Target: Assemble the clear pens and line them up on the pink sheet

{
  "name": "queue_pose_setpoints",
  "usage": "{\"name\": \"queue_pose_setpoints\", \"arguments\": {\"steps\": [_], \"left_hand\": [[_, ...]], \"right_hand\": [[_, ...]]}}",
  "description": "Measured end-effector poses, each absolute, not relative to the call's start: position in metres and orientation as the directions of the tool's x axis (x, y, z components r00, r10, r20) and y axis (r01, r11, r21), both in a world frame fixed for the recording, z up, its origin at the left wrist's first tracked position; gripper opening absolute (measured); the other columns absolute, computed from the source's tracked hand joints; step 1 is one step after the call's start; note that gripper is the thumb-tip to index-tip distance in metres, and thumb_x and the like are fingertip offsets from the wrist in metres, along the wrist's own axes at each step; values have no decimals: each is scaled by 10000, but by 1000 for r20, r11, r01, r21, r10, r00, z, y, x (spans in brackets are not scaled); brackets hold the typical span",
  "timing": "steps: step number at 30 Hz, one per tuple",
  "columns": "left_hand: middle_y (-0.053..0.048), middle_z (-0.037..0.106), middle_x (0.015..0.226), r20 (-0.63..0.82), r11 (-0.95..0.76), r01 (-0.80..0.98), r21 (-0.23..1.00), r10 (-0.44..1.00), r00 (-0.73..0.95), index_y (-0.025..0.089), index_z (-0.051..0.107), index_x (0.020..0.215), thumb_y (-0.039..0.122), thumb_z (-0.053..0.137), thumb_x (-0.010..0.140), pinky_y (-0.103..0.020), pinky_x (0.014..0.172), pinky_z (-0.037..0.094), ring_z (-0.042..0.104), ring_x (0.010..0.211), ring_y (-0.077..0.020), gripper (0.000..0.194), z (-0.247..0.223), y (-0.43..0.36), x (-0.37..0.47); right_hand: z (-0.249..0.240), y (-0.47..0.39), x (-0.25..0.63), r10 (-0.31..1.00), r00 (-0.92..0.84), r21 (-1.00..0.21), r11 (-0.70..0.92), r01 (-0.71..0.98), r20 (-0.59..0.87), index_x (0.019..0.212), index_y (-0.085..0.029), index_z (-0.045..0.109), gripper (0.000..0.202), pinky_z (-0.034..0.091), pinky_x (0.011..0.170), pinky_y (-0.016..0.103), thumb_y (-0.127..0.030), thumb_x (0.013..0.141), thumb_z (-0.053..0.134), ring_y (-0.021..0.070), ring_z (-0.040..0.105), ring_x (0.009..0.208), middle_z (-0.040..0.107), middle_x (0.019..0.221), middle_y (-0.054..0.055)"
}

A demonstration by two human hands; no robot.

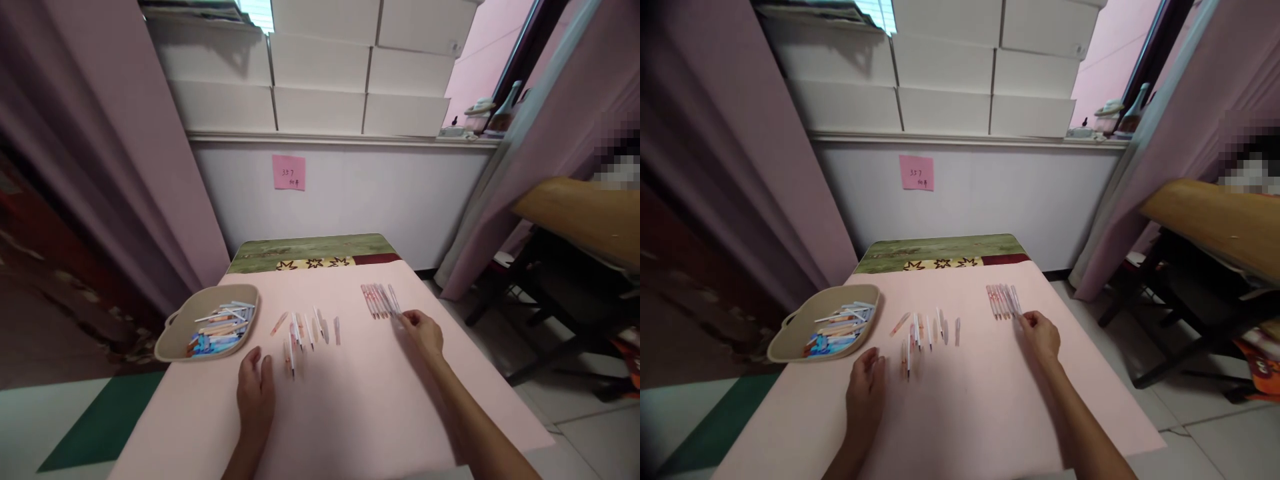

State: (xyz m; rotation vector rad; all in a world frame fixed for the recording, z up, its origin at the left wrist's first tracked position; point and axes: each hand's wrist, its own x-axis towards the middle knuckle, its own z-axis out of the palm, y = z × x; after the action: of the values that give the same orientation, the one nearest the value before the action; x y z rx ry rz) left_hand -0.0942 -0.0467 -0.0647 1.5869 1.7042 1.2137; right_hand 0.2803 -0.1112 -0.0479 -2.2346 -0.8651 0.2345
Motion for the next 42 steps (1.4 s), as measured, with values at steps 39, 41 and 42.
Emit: {"name": "queue_pose_setpoints", "arguments": {"steps": [39, 41, 42], "left_hand": [[-57, 668, 798, 127, 10, 604, 797, 975, -184, 200, 489, 911, 304, 369, 879, -305, 634, 461, 635, 690, -197, 162, -64, -11, -58], [-14, 647, 715, 68, 14, 367, 930, 976, -208, 209, 471, 910, 374, 400, 877, -282, 529, 444, 582, 517, -161, 182, -65, -19, -51], [7, 628, 672, 30, 18, 225, 974, 978, -207, 211, 469, 900, 413, 429, 868, -269, 483, 424, 541, 449, -143, 208, -65, -23, -49]], "right_hand": [[-75, -40, 161, 753, 638, -954, -50, 296, 159, 857, -122, 693, 451, 413, 583, 238, -528, 816, 502, 150, 501, 580, 595, 608, 5], [-76, -39, 159, 753, 637, -945, -62, 320, 166, 854, -118, 698, 464, 411, 576, 235, -532, 812, 492, 148, 500, 571, 591, 592, 2], [-76, -40, 159, 751, 638, -942, -65, 328, 171, 854, -118, 698, 465, 410, 574, 234, -530, 812, 489, 147, 500, 569, 593, 591, 1]]}}
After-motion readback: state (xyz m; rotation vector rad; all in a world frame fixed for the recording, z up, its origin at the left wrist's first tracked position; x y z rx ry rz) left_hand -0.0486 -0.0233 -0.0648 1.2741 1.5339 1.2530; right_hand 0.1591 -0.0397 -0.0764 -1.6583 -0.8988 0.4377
